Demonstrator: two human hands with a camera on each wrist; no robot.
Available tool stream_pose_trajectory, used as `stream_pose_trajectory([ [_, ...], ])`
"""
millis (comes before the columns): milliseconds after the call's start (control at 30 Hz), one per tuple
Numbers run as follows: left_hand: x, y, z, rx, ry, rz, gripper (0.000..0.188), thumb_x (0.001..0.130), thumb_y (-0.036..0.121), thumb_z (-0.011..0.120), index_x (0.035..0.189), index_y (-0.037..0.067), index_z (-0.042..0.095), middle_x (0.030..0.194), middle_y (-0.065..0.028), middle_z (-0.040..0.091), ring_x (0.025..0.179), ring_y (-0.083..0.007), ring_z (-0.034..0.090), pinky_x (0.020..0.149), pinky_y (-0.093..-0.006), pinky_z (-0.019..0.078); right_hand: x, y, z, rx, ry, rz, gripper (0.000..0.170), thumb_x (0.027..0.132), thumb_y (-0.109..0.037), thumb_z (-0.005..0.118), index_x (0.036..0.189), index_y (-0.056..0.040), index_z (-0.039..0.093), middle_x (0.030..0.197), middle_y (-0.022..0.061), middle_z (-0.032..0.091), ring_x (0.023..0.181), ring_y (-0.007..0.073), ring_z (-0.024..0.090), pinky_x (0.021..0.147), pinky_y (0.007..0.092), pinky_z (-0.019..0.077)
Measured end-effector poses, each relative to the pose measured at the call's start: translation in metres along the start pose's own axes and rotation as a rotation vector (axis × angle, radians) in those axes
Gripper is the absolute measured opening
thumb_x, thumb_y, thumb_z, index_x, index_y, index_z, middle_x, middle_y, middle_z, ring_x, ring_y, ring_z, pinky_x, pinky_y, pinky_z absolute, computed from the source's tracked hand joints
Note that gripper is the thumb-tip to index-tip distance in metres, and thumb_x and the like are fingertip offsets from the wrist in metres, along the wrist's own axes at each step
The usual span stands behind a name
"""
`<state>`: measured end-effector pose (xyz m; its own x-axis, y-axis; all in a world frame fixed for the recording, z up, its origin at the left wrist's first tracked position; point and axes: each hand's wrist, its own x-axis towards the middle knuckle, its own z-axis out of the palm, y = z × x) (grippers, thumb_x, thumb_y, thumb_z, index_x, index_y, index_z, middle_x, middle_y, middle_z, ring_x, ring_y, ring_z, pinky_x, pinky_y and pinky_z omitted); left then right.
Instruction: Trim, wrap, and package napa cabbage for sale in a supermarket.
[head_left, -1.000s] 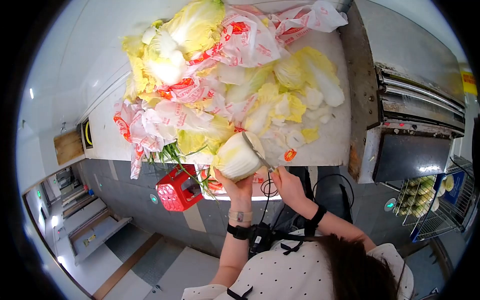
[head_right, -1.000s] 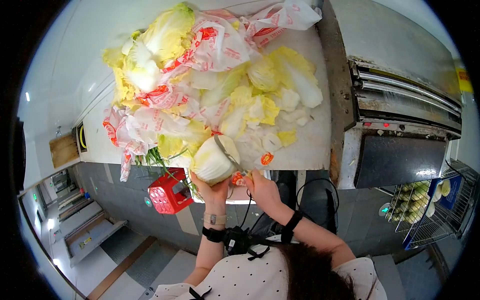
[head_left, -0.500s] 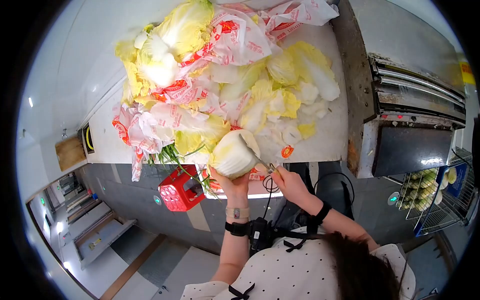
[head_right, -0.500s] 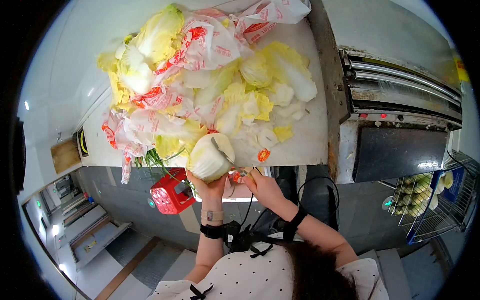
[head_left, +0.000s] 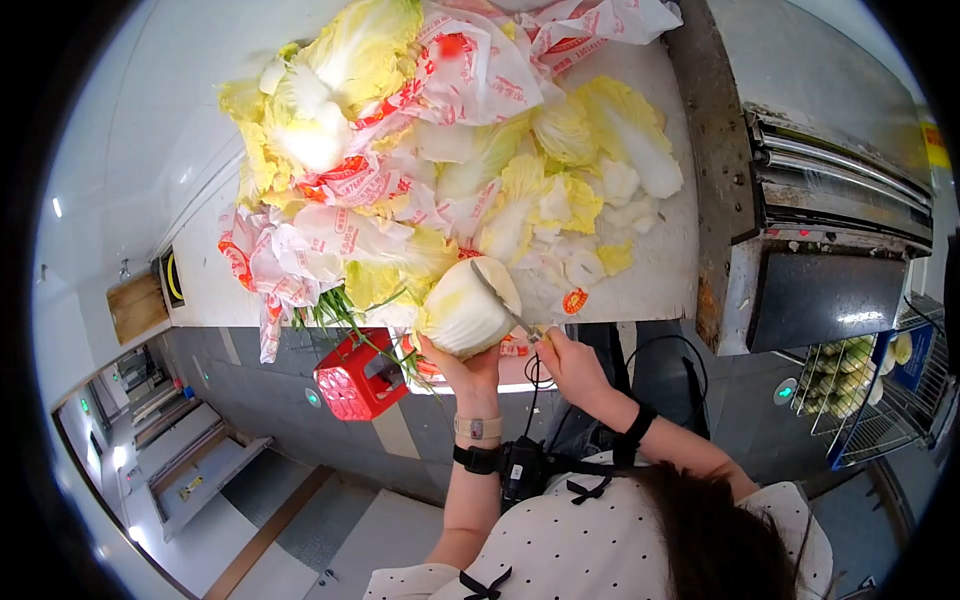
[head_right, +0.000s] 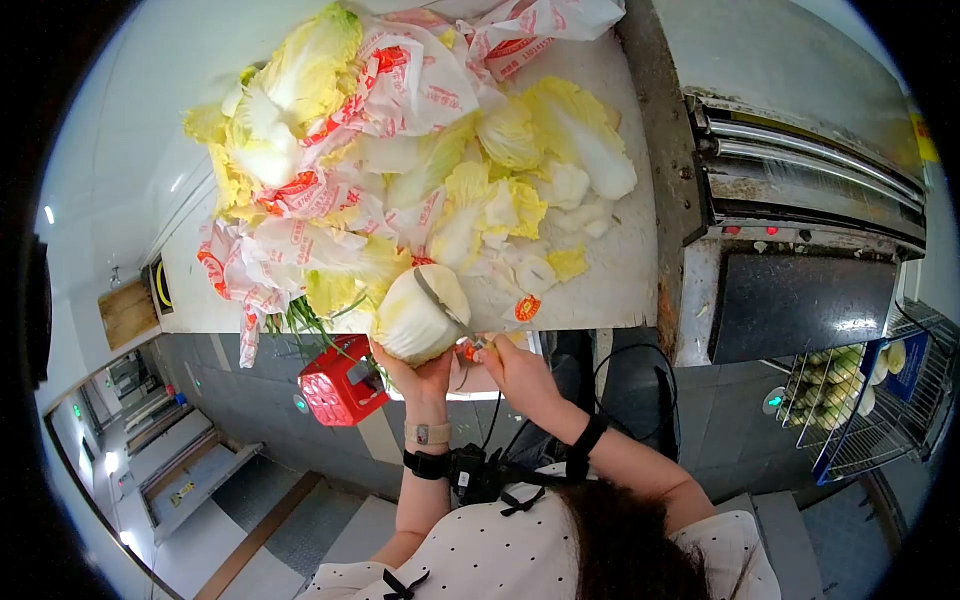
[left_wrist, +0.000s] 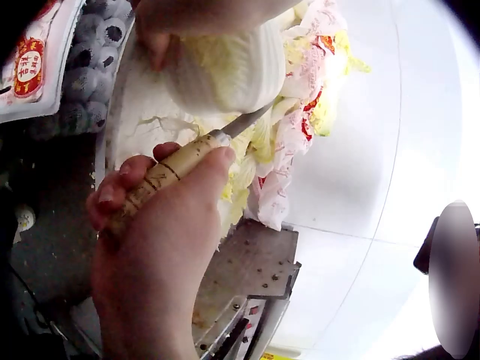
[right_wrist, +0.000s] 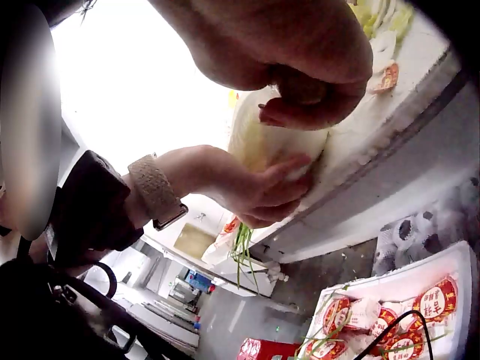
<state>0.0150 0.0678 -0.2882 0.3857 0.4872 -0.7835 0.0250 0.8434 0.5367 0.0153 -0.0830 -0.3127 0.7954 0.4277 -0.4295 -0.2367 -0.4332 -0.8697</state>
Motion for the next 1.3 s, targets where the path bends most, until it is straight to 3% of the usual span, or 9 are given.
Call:
stream_pose_trajectory([
  [200, 0.003, -0.002, -0.003, 0.007, -0.017, 0.016, 0.061, 0.08, 0.061, 0.038, 0.125, 0.02, 0.043, 0.127, -0.0046, 0.045, 0.116, -0.0274, 0.044, 0.091, -0.049, 0.0389, 0.026, -0.011, 0.004, -0.003, -0.03, 0.033, 0.031, 0.09, -0.034, 0.044, 0.089, -0.0031, 0.046, 0.065, 0.0231, 0.055, 0.061, 0.0415, 0.054, 0.053, 0.0466, 0.0418],
  [300, 0.003, -0.002, 0.0, 0.01, -0.019, 0.033, 0.06, 0.08, 0.06, 0.038, 0.125, 0.02, 0.043, 0.126, -0.0046, 0.046, 0.115, -0.0276, 0.045, 0.091, -0.0494, 0.0396, 0.013, -0.006, 0.007, -0.009, 0.059, -0.01, 0.033, 0.09, -0.035, 0.044, 0.087, -0.0024, 0.047, 0.067, 0.023, 0.056, 0.062, 0.0412, 0.055, 0.054, 0.0465, 0.0423],
  [500, -0.003, -0.002, 0.007, 0.02, 0.045, 0.036, 0.059, 0.081, 0.058, 0.039, 0.125, 0.019, 0.044, 0.126, -0.0048, 0.046, 0.116, -0.0277, 0.044, 0.091, -0.0505, 0.0394, 0.012, 0.0, 0.011, -0.021, 0.034, 0.143, 0.033, 0.09, -0.035, 0.043, 0.087, -0.002, 0.047, 0.069, 0.0249, 0.055, 0.067, 0.0429, 0.055, 0.057, 0.0483, 0.0429],
  [800, -0.004, -0.003, 0.01, 0.031, 0.028, 0.055, 0.059, 0.081, 0.058, 0.039, 0.125, 0.019, 0.043, 0.127, -0.0058, 0.045, 0.116, -0.0291, 0.044, 0.091, -0.0519, 0.0395, 0.013, 0.01, 0.002, -0.032, -0.05, 0.179, 0.036, 0.092, -0.035, 0.04, 0.087, 0.0009, 0.046, 0.071, 0.0262, 0.055, 0.071, 0.0439, 0.054, 0.06, 0.0485, 0.0421],
  [900, -0.001, -0.005, 0.005, 0.01, 0.041, 0.043, 0.06, 0.08, 0.058, 0.039, 0.126, 0.019, 0.043, 0.127, -0.0061, 0.045, 0.116, -0.0292, 0.044, 0.091, -0.0521, 0.0396, 0.023, 0.005, 0.011, 0.048, 0.029, 0.171, 0.036, 0.092, -0.035, 0.039, 0.087, 0.0005, 0.047, 0.072, 0.0265, 0.055, 0.072, 0.0435, 0.054, 0.061, 0.0476, 0.0416],
  [1033, 0.006, -0.002, 0.004, 0.017, -0.038, 0.037, 0.062, 0.08, 0.059, 0.039, 0.127, 0.019, 0.042, 0.129, -0.0064, 0.043, 0.119, -0.0294, 0.041, 0.093, -0.0522, 0.0374, 0.033, 0.012, 0.013, 0.052, 0.018, 0.196, 0.036, 0.092, -0.034, 0.039, 0.088, 0.0005, 0.048, 0.074, 0.0262, 0.055, 0.074, 0.0443, 0.052, 0.062, 0.0471, 0.0411],
  [1133, 0.005, 0.005, -0.006, 0.024, -0.046, -0.021, 0.063, 0.08, 0.061, 0.038, 0.129, 0.02, 0.039, 0.132, -0.0064, 0.039, 0.122, -0.03, 0.037, 0.095, -0.0536, 0.0344, 0.029, 0.03, 0.013, 0.176, -0.002, 0.197, 0.036, 0.091, -0.034, 0.041, 0.088, 0.001, 0.047, 0.071, 0.0255, 0.054, 0.068, 0.0415, 0.054, 0.06, 0.0449, 0.0418],
  [1167, 0.004, 0.008, -0.006, 0.024, -0.043, -0.043, 0.064, 0.081, 0.062, 0.037, 0.13, 0.021, 0.038, 0.134, -0.0062, 0.037, 0.123, -0.0304, 0.035, 0.096, -0.0551, 0.0328, 0.027, 0.033, 0.011, 0.314, -0.072, 0.256, 0.039, 0.092, -0.038, 0.038, 0.085, -0.0015, 0.048, 0.062, 0.0181, 0.053, 0.05, 0.03, 0.054, 0.047, 0.0371, 0.0419],
  [1300, 0.009, 0.019, -0.006, 0.005, -0.057, -0.119, 0.066, 0.08, 0.064, 0.036, 0.132, 0.022, 0.036, 0.136, -0.0066, 0.034, 0.125, -0.0317, 0.032, 0.097, -0.0572, 0.0301, 0.02, 0.04, -0.011, 1.358, -0.394, 0.446, 0.044, 0.093, -0.046, 0.031, 0.083, -0.0071, 0.049, 0.052, 0.0064, 0.046, 0.035, 0.0142, 0.042, 0.033, 0.0253, 0.0323],
])
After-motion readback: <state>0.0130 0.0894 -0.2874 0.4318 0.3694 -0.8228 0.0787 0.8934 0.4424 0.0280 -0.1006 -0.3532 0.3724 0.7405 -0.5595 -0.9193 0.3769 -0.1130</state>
